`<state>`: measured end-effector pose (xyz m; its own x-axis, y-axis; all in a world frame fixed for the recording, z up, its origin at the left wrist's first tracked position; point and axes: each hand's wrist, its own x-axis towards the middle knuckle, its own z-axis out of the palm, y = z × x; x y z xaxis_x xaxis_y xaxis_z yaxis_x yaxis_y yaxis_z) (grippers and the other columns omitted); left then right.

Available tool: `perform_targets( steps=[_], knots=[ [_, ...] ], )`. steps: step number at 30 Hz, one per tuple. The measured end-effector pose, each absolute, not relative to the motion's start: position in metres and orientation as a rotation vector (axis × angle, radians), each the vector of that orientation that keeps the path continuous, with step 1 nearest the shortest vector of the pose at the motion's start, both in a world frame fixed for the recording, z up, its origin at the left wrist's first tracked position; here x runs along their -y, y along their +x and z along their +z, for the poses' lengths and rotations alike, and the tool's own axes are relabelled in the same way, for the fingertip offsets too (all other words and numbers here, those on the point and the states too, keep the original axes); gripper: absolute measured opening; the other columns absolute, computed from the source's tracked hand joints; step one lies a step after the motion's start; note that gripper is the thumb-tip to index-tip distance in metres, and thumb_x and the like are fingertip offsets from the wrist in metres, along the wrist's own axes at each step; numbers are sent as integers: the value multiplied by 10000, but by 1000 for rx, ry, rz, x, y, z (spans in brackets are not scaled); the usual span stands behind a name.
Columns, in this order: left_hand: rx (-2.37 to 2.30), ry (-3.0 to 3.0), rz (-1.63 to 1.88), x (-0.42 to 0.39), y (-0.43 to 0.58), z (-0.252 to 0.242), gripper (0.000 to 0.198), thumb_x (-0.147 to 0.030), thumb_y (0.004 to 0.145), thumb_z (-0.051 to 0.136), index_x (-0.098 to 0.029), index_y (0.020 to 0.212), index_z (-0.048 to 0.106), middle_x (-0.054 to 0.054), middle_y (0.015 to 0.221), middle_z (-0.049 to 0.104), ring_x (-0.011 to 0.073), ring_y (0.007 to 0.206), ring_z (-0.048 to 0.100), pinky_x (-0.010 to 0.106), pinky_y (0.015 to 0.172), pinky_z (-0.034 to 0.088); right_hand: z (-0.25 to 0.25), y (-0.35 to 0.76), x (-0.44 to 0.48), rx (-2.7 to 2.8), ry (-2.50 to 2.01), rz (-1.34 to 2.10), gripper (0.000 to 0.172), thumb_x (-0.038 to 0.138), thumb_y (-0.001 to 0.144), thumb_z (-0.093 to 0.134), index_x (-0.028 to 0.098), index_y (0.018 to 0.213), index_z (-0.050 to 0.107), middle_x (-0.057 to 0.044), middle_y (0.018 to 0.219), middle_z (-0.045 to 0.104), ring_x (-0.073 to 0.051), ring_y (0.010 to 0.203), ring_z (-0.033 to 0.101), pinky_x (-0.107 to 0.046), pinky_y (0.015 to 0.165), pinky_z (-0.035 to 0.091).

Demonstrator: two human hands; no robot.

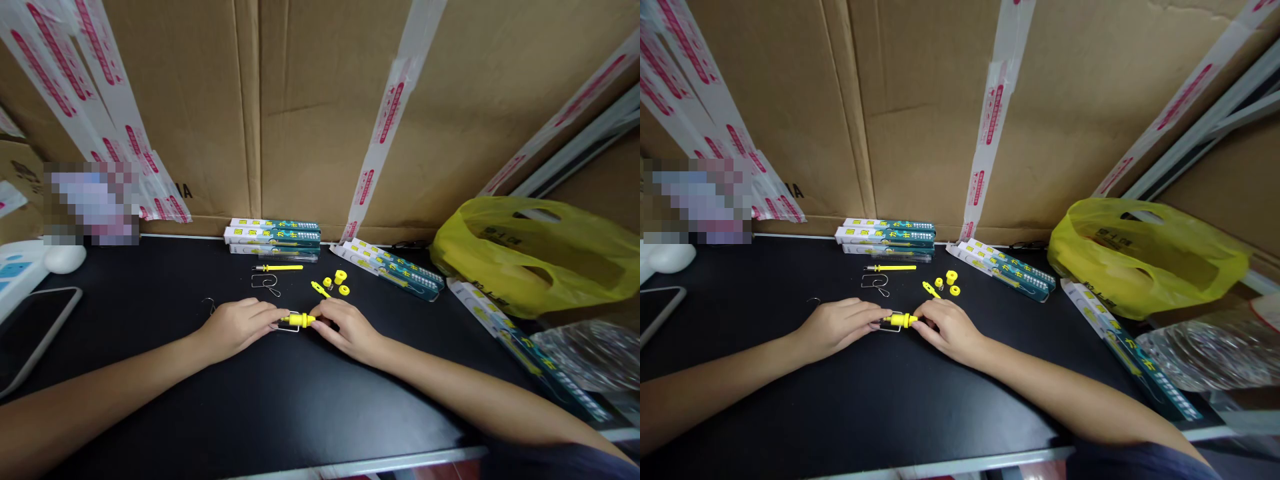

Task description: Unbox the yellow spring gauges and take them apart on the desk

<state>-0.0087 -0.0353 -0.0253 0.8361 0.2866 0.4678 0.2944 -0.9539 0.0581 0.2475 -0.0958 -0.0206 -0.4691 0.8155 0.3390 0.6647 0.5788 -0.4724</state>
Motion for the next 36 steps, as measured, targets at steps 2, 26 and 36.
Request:
perform_targets(
  steps=[2, 26, 36],
  knots=[
    [474, -2996, -763, 35, -9, -25, 288, -238, 942, 455, -204, 1216, 536, 27, 1070, 664, 133, 853, 614, 247, 756, 516, -21, 247, 96, 2270, -1186, 369, 139, 285, 908, 490, 174, 892, 573, -14, 687, 561, -140, 649, 519, -278, 664, 425],
    [486, -3013, -757, 36, -9, -24, 293, -227, 937, 458, -209, 1220, 535, 22, 1078, 663, 128, 866, 614, 244, 773, 519, -27, 249, 98, 2237, -1179, 357, 178, 285, 850, 572, 192, 992, 520, 31, 666, 498, -116, 611, 487, -246, 639, 422],
    [491, -3032, -742, 35, -9, -25, 294, -226, 936, 466, -213, 1226, 518, 20, 1099, 656, 136, 878, 609, 244, 774, 510, -24, 249, 96, 2295, -1197, 376, 143, 306, 913, 499, 185, 915, 574, -5, 696, 548, -140, 670, 521, -272, 686, 416]
  ],
)
